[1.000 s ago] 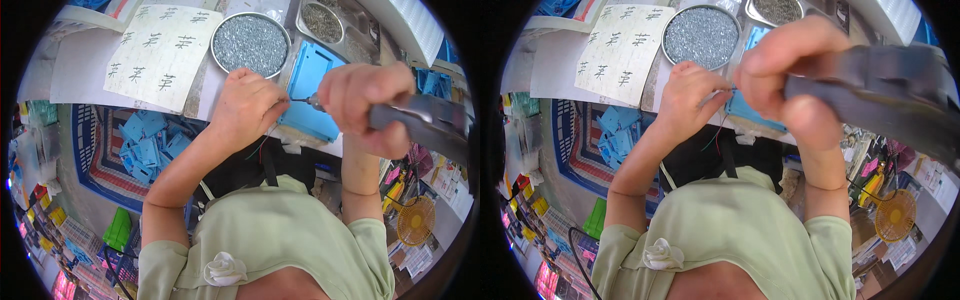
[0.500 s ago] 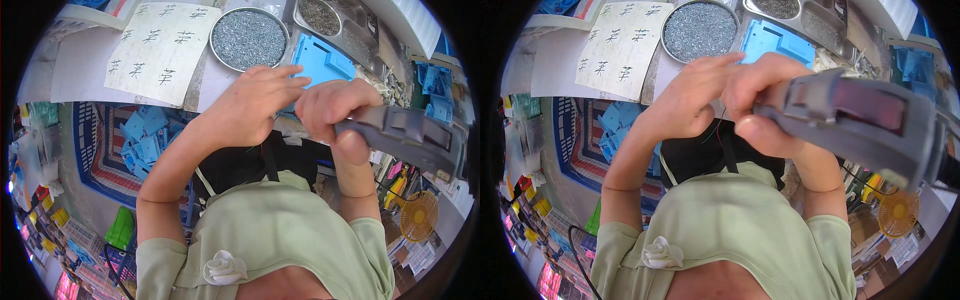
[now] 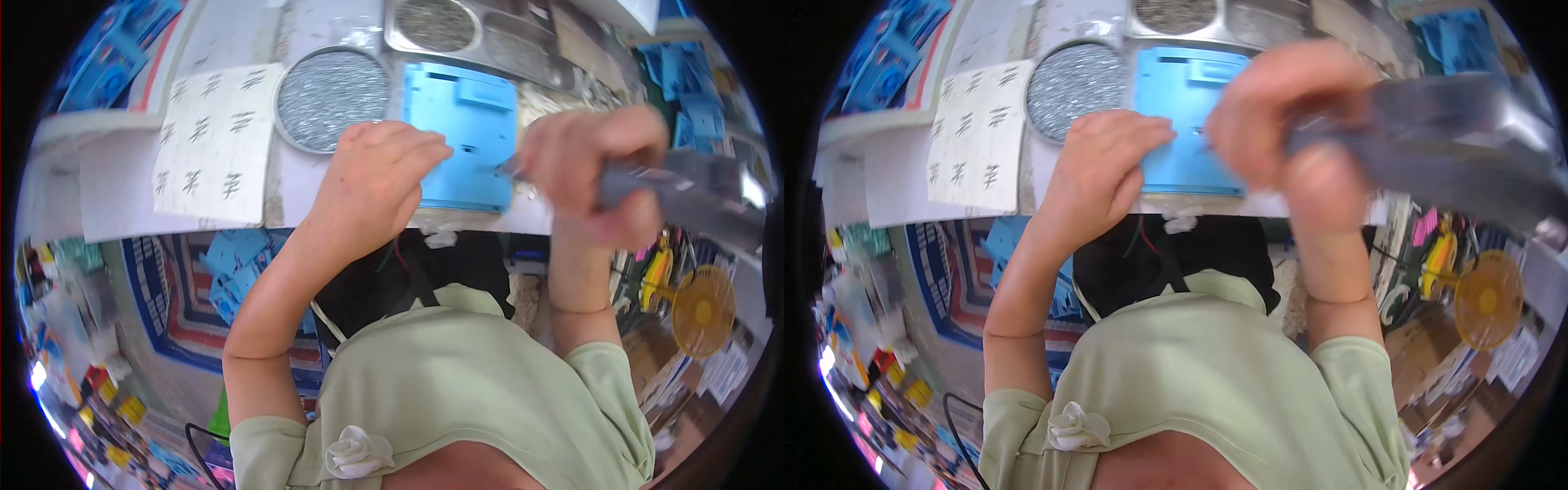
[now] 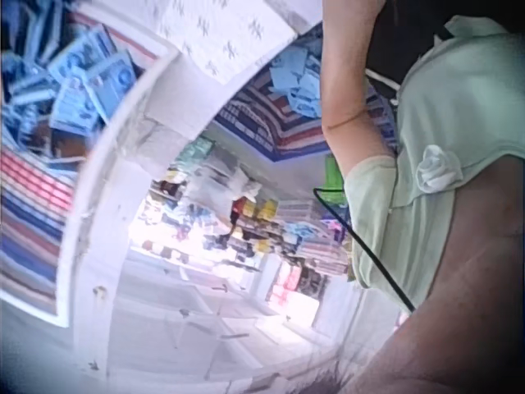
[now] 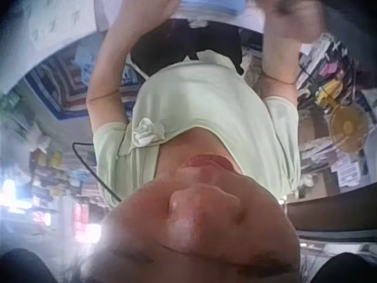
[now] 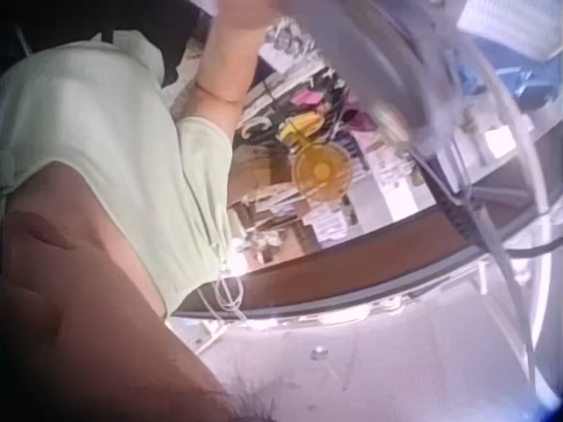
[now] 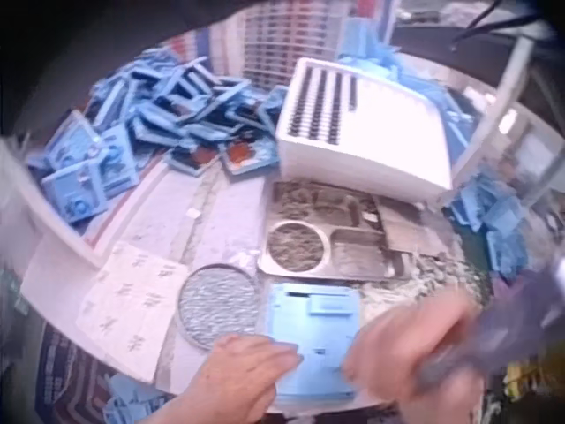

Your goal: Assemble internal components of a blue toy housing, including soldering wires and using a pneumatic screwdriver.

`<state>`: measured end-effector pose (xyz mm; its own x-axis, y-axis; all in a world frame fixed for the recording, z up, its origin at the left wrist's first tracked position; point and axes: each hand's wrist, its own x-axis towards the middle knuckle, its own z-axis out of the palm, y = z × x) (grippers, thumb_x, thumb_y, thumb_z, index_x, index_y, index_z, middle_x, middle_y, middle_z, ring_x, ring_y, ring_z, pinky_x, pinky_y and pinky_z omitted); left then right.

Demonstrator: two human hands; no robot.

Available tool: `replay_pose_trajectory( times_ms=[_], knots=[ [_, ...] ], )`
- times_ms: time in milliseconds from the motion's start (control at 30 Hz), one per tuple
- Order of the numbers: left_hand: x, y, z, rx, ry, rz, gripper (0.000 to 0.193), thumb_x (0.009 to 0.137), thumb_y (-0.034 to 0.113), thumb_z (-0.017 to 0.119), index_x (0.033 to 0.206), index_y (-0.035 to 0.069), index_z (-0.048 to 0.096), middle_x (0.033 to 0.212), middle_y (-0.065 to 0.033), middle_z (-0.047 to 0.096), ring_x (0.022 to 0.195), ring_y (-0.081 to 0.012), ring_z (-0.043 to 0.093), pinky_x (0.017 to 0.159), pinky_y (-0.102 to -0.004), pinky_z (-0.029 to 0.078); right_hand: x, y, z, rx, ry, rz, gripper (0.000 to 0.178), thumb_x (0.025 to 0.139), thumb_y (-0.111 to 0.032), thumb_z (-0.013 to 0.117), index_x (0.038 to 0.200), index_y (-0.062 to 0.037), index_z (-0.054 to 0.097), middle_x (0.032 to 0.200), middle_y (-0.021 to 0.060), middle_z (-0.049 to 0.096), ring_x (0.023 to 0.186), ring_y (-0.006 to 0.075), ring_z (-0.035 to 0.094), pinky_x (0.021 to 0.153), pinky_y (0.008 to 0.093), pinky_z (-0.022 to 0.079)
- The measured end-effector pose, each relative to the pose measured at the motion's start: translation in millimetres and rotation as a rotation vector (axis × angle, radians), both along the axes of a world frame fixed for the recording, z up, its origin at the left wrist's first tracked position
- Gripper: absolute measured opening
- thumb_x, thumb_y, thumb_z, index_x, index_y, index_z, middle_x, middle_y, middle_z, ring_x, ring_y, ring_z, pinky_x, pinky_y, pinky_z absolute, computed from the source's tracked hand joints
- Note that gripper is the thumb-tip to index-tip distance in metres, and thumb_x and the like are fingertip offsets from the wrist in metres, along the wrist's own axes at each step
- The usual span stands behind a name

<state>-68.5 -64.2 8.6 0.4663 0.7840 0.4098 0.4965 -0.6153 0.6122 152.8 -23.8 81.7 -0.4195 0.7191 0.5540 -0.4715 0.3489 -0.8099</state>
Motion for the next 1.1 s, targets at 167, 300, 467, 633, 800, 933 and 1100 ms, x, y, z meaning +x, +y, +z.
replay_pose_trajectory(
  times_ms=[167,300,467,633,800,933,1100],
  knots=[
    [53.6,18.7,-5.5,0.100,0.089,-0.010,0.034,0.079,0.003,0.072,0.112,0.009,0.074,0.122,-0.0061,0.071,0.091,-0.0261,0.064,0.078,-0.0371,0.050,63.9,15.0,-15.9,0.050,-0.016,-0.188,0.033,0.098,-0.029,0.057,0.119,-0.0037,0.057,0.060,-0.0013,0.045,0.053,0.0125,0.043,0.056,0.0316,0.039],
    [61.1,19.6,-6.2,0.102,0.160,0.004,0.033,0.078,0.008,0.075,0.110,0.012,0.075,0.122,-0.0025,0.071,0.086,-0.0226,0.062,0.074,-0.0375,0.048,70.0,20.0,-48.9,-0.053,0.031,-0.183,0.025,0.098,-0.019,0.054,0.115,-0.0020,0.057,0.060,0.0000,0.045,0.054,0.0130,0.043,0.055,0.0307,0.037],
    [58.9,20.1,-12.4,0.090,0.193,0.027,0.033,0.077,0.012,0.076,0.110,0.015,0.075,0.123,0.0020,0.069,0.089,-0.0213,0.060,0.073,-0.0399,0.045,54.1,43.2,-64.3,-0.046,-0.006,-0.184,0.018,0.100,-0.014,0.055,0.112,-0.0013,0.055,0.060,0.0031,0.047,0.054,0.0143,0.044,0.054,0.0305,0.036],
    [56.1,13.4,-13.0,0.079,0.182,0.031,0.033,0.077,0.012,0.076,0.109,0.015,0.075,0.122,0.0016,0.069,0.088,-0.0219,0.060,0.072,-0.0399,0.045,60.6,27.6,-45.4,-0.092,0.044,-0.132,0.015,0.098,-0.015,0.061,0.104,-0.0033,0.053,0.058,0.0022,0.048,0.053,0.0136,0.044,0.056,0.0310,0.039],
    [60.1,18.7,-17.5,0.016,0.087,0.014,0.033,0.076,0.014,0.078,0.110,0.014,0.074,0.122,-0.0011,0.068,0.093,-0.0254,0.062,0.078,-0.0417,0.047,59.7,-22.0,-50.7,-0.117,-0.193,-0.339,0.029,0.096,-0.027,0.070,0.104,-0.0045,0.054,0.060,0.0025,0.052,0.055,0.0133,0.048,0.058,0.0326,0.042],
    [52.9,38.7,5.8,-0.014,0.086,0.064,0.043,0.076,0.021,0.081,0.116,0.011,0.069,0.132,-0.0121,0.060,0.112,-0.0333,0.059,0.091,-0.0457,0.047,58.2,-25.4,-32.5,-0.294,0.065,-0.217,0.018,0.090,-0.013,0.071,0.097,-0.0044,0.058,0.074,0.0032,0.058,0.063,0.0112,0.054,0.058,0.0283,0.046],
    [68.7,101.8,-2.4,0.291,0.337,-0.045,0.046,0.078,0.030,0.082,0.112,0.006,0.063,0.142,-0.0203,0.053,0.137,-0.0388,0.047,0.110,-0.0596,0.035,59.0,2.3,-3.3,-0.301,0.081,-0.198,0.015,0.089,-0.005,0.071,0.099,-0.0009,0.061,0.075,0.0052,0.060,0.059,0.0099,0.057,0.053,0.0266,0.045]
  ],
)
